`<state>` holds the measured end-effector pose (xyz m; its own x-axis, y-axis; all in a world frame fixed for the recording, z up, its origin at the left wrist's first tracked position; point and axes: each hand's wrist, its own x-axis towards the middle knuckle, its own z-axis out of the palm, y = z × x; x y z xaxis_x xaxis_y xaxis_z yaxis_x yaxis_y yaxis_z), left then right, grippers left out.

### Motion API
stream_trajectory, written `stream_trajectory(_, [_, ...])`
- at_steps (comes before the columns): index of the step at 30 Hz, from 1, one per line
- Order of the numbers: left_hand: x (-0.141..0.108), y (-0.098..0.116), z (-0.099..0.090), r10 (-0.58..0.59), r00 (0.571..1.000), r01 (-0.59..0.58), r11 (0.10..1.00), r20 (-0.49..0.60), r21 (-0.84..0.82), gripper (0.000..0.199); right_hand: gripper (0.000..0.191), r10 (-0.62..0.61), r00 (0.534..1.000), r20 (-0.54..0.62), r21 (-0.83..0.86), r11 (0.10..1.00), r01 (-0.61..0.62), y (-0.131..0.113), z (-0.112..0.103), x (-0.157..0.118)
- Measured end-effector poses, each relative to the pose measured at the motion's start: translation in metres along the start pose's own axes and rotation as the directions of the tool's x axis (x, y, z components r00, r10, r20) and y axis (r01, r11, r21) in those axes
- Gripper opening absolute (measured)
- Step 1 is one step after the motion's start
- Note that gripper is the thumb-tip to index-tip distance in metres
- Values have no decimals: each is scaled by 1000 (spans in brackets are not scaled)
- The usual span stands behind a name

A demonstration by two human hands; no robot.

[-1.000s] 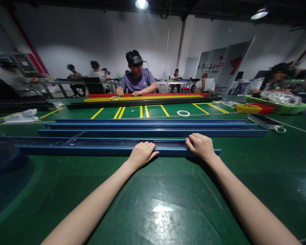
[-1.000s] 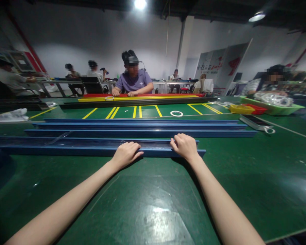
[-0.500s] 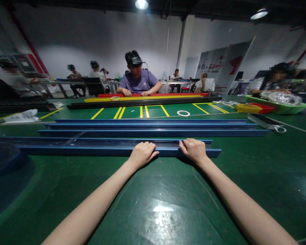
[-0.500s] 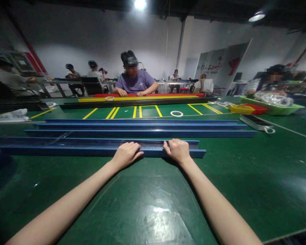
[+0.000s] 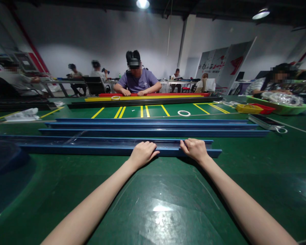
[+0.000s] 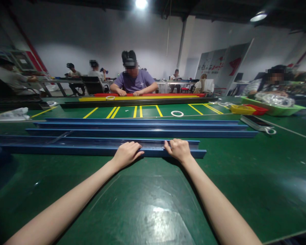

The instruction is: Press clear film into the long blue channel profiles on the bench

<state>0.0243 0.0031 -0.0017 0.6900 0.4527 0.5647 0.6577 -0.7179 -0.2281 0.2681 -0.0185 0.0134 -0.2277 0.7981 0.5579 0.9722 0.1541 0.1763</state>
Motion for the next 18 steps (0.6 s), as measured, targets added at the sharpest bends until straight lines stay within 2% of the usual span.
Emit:
stream_trajectory(11, [0, 0, 0, -5, 1000, 5, 1000, -4, -23, 26, 51, -35, 999, -26, 14, 999, 35, 1, -1, 0])
stream_trajectory(18, [0, 0, 0, -17, 1000, 17, 999, -6, -31, 28, 49, -75, 984, -160, -25, 997, 72, 1, 3, -1])
